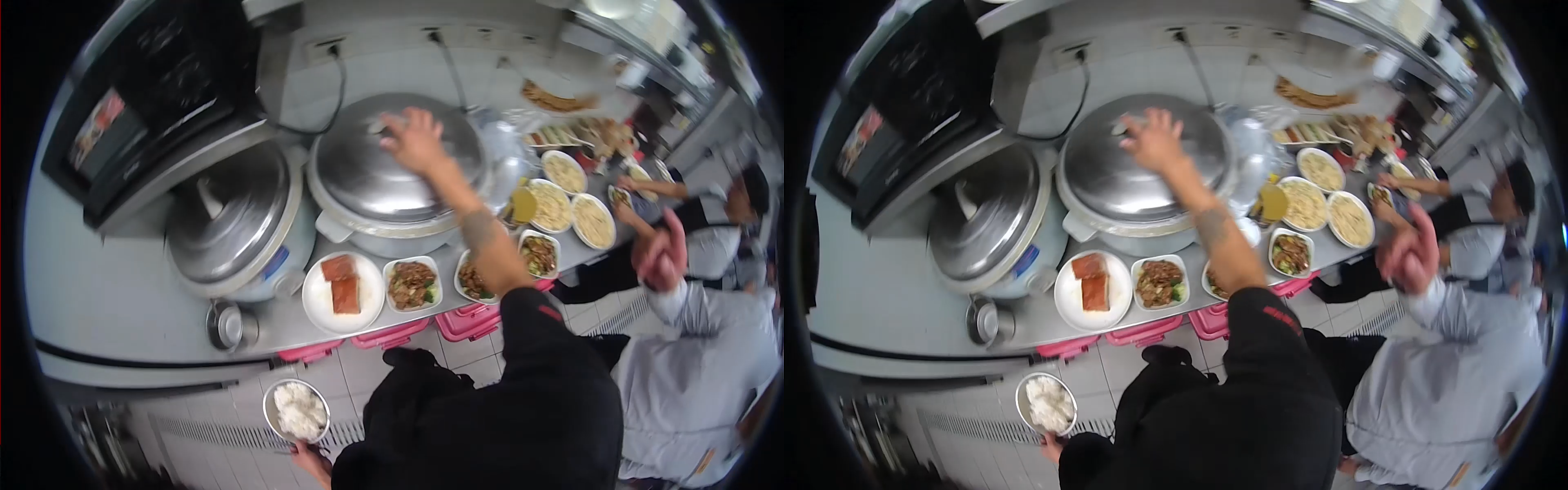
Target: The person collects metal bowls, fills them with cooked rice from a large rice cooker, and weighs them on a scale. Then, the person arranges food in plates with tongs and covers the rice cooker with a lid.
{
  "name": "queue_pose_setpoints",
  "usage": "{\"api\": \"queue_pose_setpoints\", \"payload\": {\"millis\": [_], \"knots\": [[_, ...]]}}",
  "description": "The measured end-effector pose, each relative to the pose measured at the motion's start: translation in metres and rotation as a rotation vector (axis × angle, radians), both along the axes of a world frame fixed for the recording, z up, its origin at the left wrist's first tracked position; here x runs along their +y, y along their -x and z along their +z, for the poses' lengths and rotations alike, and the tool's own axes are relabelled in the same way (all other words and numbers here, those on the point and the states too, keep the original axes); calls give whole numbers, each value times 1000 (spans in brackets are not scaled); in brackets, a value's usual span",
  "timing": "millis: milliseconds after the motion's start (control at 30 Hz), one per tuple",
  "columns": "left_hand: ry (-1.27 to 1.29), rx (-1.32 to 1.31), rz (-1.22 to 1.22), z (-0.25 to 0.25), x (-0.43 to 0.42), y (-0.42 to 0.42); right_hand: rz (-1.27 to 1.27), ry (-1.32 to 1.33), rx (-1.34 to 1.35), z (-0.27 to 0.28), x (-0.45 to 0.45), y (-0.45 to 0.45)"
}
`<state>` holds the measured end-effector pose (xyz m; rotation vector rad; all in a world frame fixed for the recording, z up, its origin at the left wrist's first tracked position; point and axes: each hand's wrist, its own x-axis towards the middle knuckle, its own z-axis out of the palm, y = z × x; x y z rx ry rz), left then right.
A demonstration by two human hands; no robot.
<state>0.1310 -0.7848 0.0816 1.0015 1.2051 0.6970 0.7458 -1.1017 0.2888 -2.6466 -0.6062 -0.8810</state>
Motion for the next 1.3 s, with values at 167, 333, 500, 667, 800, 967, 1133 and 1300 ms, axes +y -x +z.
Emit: {"api": "queue_pose_setpoints", "payload": {"millis": [167, 333, 500, 667, 800, 967, 1133, 1300], "knots": [[-22, 29, -291, -3, 37, -23, -2, -600, 84, -27, 32, 184], [58, -150, -729, 40, 49, -70, -9, -783, 760, -100, 69, 391], [156, -159, -1110, 51, 35, -90, -11, -738, 952, -141, 59, 547], [271, -224, -1376, 71, -11, -77, -186, -1368, 1136, -110, 51, 638], [208, -199, -1620, 73, -36, -69, -306, -1509, 998, -103, 49, 670], [195, -184, -1795, 73, -81, -55, -475, -1540, 821, -95, 17, 703], [129, -137, -1987, 86, -108, -47, -774, -1665, 612, -102, 6, 729], [-902, -137, -1966, 106, -103, -110, -851, -1671, 608, -158, -24, 796]]}}
